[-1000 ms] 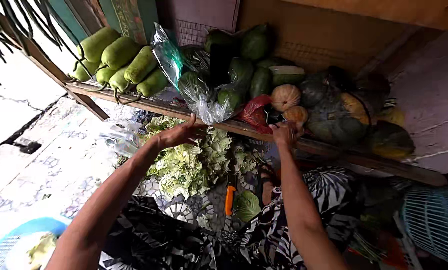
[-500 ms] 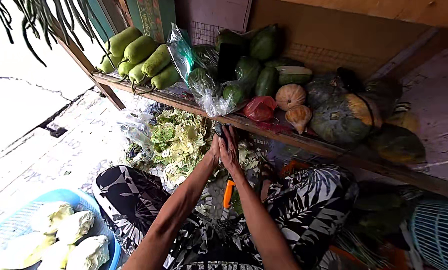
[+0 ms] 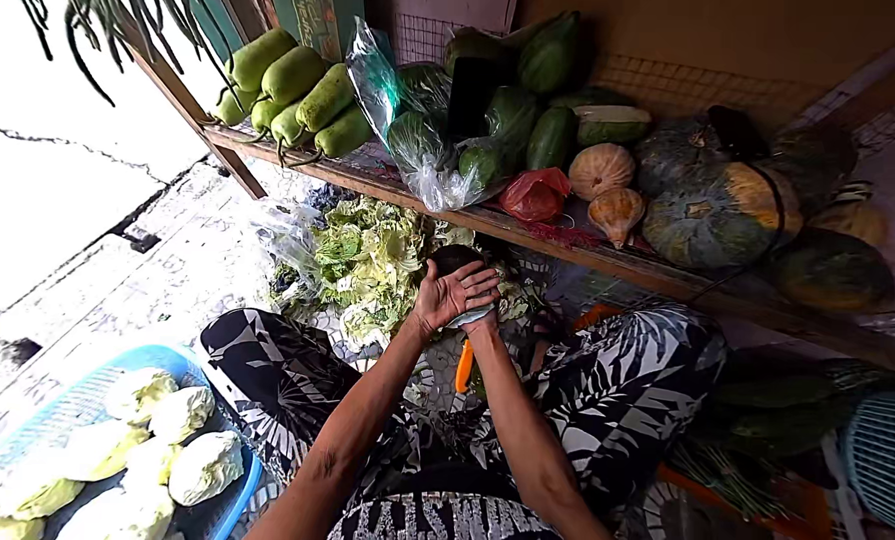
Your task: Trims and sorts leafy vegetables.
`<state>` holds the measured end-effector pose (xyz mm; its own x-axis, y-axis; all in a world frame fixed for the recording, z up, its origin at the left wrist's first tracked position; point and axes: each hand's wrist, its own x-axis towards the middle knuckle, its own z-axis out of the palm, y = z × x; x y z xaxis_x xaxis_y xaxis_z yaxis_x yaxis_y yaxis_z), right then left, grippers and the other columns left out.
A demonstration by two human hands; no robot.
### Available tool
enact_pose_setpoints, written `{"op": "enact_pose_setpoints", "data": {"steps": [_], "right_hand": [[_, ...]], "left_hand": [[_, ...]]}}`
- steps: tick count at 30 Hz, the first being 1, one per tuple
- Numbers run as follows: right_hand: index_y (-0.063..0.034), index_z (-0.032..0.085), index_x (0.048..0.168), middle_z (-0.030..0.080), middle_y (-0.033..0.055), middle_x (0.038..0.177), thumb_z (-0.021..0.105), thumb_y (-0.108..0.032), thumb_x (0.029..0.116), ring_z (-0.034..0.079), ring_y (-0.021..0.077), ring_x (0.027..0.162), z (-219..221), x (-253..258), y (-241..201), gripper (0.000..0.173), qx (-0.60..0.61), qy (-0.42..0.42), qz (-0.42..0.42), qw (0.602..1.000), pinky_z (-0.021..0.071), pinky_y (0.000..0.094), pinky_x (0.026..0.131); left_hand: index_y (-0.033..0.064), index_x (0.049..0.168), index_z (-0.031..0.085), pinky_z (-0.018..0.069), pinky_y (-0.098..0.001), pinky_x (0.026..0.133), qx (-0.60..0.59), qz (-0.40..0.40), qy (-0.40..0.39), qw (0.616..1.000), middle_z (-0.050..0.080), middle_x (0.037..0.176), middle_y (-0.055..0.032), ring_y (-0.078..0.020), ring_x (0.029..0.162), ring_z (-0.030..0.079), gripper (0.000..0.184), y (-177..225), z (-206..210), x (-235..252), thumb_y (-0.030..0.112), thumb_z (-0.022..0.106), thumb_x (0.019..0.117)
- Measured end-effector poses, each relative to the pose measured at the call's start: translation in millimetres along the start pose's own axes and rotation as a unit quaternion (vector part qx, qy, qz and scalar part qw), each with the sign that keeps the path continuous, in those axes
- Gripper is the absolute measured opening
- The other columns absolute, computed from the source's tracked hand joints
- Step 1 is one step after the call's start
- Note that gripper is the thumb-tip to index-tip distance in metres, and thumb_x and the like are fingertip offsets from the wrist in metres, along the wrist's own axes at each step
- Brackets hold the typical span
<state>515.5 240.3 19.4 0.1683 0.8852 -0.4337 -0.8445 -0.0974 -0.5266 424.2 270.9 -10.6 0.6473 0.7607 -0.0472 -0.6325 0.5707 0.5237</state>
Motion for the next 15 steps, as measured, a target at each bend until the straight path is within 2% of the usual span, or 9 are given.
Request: {"op": "enact_pose_setpoints", "data": {"steps": [1,3,6,7,9,10,12,13,15], "right_hand": [[-0.0049,0.056,0.107,0.058,0.0068,0.08,0.022,-0.027,0.1114,0.059,0.0152,0.072,-11.4,9.7,9.1,0.04,0.025,-0.045,-0.025,0.998,0.0537,0.0331,0.067],[-0.0131,0.059,0.101,0.065,0.0032,0.079,0.023,-0.047,0.108,0.066,0.0143,0.073,-28.0,29.5,14.8,0.05,0.1,-0.073,-0.007,0.992,0.0574,0.034,0.067],[-0.0127,0.058,0.118,0.069,0.009,0.098,0.027,-0.05,0.106,0.069,0.022,0.089,-25.7,30.7,0.1,0.05,0.085,-0.043,-0.027,0.995,0.0589,0.0444,0.073],[-0.0131,0.056,0.124,0.068,0.0093,0.106,0.027,-0.05,0.1062,0.068,0.023,0.097,-22.9,27.8,-0.6,0.05,0.077,-0.039,-0.04,0.995,0.0585,0.0469,0.078],[-0.0144,0.055,0.13,0.067,0.0091,0.115,0.027,-0.051,0.1063,0.066,0.0224,0.107,-17.0,20.9,6.2,0.052,0.064,-0.047,-0.058,0.995,0.0567,0.0482,0.087],[-0.0144,0.054,0.131,0.067,0.0087,0.116,0.027,-0.049,0.107,0.066,0.0213,0.107,-11.0,15.9,10.8,0.05,0.05,-0.039,-0.067,0.996,0.0565,0.0466,0.088],[-0.0106,0.052,0.138,0.063,0.01,0.126,0.026,-0.041,0.1107,0.061,0.0199,0.114,0.3,7.6,9.2,0.048,0.002,-0.021,-0.1,0.995,0.0521,0.0435,0.095],[-0.0088,0.049,0.142,0.06,0.0109,0.129,0.025,-0.038,0.1118,0.058,0.0193,0.115,3.2,8.0,3.8,0.048,-0.024,-0.016,-0.116,0.993,0.0507,0.0421,0.097],[-0.0062,0.047,0.141,0.061,0.0129,0.128,0.023,-0.035,0.1113,0.061,0.0195,0.114,-2.3,22.7,-1.3,0.048,-0.079,-0.018,-0.143,0.986,0.0528,0.0414,0.096]], "left_hand": [[0.0017,0.149,0.041,0.0512,-0.0464,0.104,0.012,-0.015,0.016,1.0,0.06,0.139,-0.021,-0.0337,0.126,0.061,0.107,1.0,-2.5,-5.3,0.07,-0.018,0.0926],[0.0003,0.141,0.05,0.0542,-0.0413,0.1,0.058,-0.041,0.093,0.993,0.068,0.127,-0.0175,-0.0283,0.117,0.067,0.089,8.6,-2.6,-12.4,0.06,-0.005,0.1041],[-0.0037,0.132,0.049,0.0597,-0.0343,0.078,0.181,0.01,0.327,0.928,0.071,0.102,-0.0164,-0.0216,0.084,0.072,0.05,12.7,-8.2,-8.0,0.035,0.023,0.1142],[-0.003,0.139,0.043,0.0582,-0.0347,0.078,0.245,0.048,0.383,0.889,0.067,0.109,-0.0175,-0.0208,0.085,0.07,0.039,10.3,-16.0,-4.0,0.024,0.033,0.1136],[-0.0015,0.151,0.035,0.0496,-0.0469,0.097,0.334,0.11,0.405,0.844,0.055,0.137,-0.0255,-0.0306,0.115,0.061,0.046,1.2,-25.4,4.3,0.022,0.041,0.1116],[0.0,0.151,0.036,0.0469,-0.0488,0.102,0.353,0.124,0.389,0.842,0.053,0.142,-0.0249,-0.0308,0.123,0.057,0.048,-3.9,-15.9,7.0,0.03,0.033,0.1132],[0.0039,0.144,0.049,0.0472,-0.0465,0.101,0.364,0.124,0.347,0.856,0.058,0.136,-0.0181,-0.0244,0.123,0.056,0.064,-11.2,29.0,7.1,0.049,0.018,0.1113],[0.0063,0.147,0.049,0.0458,-0.0445,0.107,0.385,0.121,0.312,0.86,0.057,0.141,-0.0153,-0.022,0.129,0.054,0.063,-12.8,41.6,5.3,0.049,0.019,0.1109],[0.0034,0.156,0.038,0.0382,-0.0458,0.116,0.466,0.133,0.256,0.836,0.05,0.15,-0.0215,-0.0281,0.139,0.049,0.05,-13.0,30.7,5.5,0.028,0.029,0.1127]]}}
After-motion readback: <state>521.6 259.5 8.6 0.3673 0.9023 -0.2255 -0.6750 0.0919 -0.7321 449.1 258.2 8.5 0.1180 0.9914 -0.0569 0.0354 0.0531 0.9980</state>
